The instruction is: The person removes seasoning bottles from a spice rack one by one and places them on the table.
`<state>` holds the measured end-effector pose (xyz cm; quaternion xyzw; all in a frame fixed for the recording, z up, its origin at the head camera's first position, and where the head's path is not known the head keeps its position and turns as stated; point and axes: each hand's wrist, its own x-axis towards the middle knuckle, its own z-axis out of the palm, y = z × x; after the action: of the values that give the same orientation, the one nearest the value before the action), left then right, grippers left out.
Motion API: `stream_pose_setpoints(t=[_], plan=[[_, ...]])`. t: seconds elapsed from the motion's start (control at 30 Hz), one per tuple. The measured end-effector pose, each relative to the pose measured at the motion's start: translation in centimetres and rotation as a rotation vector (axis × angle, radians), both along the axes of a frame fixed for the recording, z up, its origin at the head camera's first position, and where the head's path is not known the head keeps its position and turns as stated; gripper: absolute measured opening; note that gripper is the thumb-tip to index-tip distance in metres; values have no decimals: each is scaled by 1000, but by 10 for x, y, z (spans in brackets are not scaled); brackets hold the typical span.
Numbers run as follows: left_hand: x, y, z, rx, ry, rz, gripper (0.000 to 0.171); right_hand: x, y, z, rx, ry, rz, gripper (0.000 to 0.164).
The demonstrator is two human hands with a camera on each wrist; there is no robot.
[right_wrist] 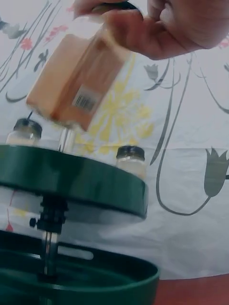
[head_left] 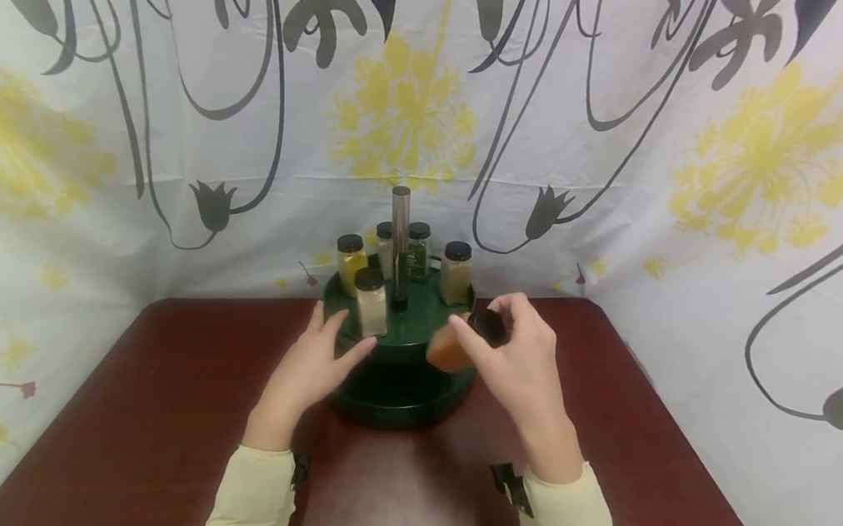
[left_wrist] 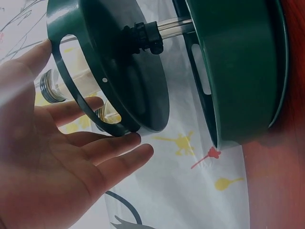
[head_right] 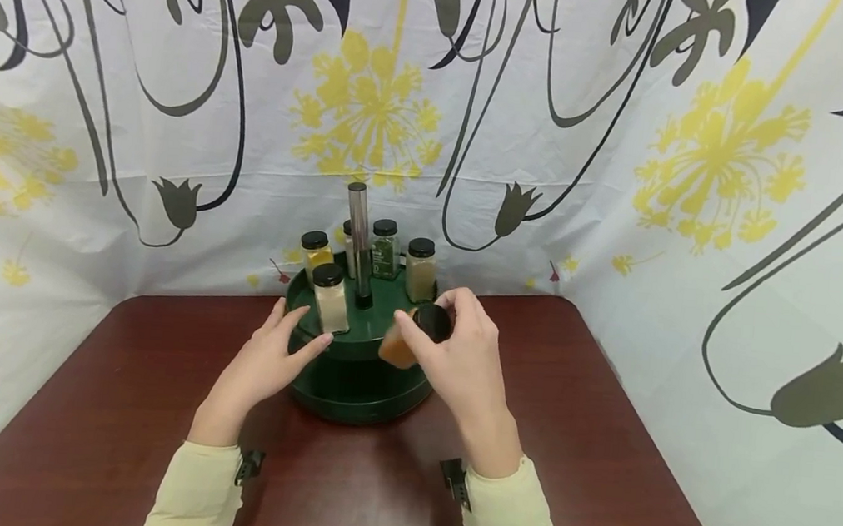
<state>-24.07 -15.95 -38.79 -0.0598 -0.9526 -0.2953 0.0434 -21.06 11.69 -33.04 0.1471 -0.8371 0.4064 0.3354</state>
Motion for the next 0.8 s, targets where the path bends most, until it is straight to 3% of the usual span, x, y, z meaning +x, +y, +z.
stream_pose_setpoints(t=[0.13, 0.27, 0.5, 0.8], plan=[[0, 1, 2, -12, -5, -4, 94, 4, 6, -2, 113, -148, -15, 33], [2, 0, 1, -12, -10, -1, 94, 7, 10, -5, 251, -239, -35, 31], [3, -2, -4, 11, 0, 12, 92, 11, 17, -11, 403, -277, 29, 32], [3, 0, -4, 22, 15, 10, 93, 21, 34, -28, 581, -307, 181, 22]])
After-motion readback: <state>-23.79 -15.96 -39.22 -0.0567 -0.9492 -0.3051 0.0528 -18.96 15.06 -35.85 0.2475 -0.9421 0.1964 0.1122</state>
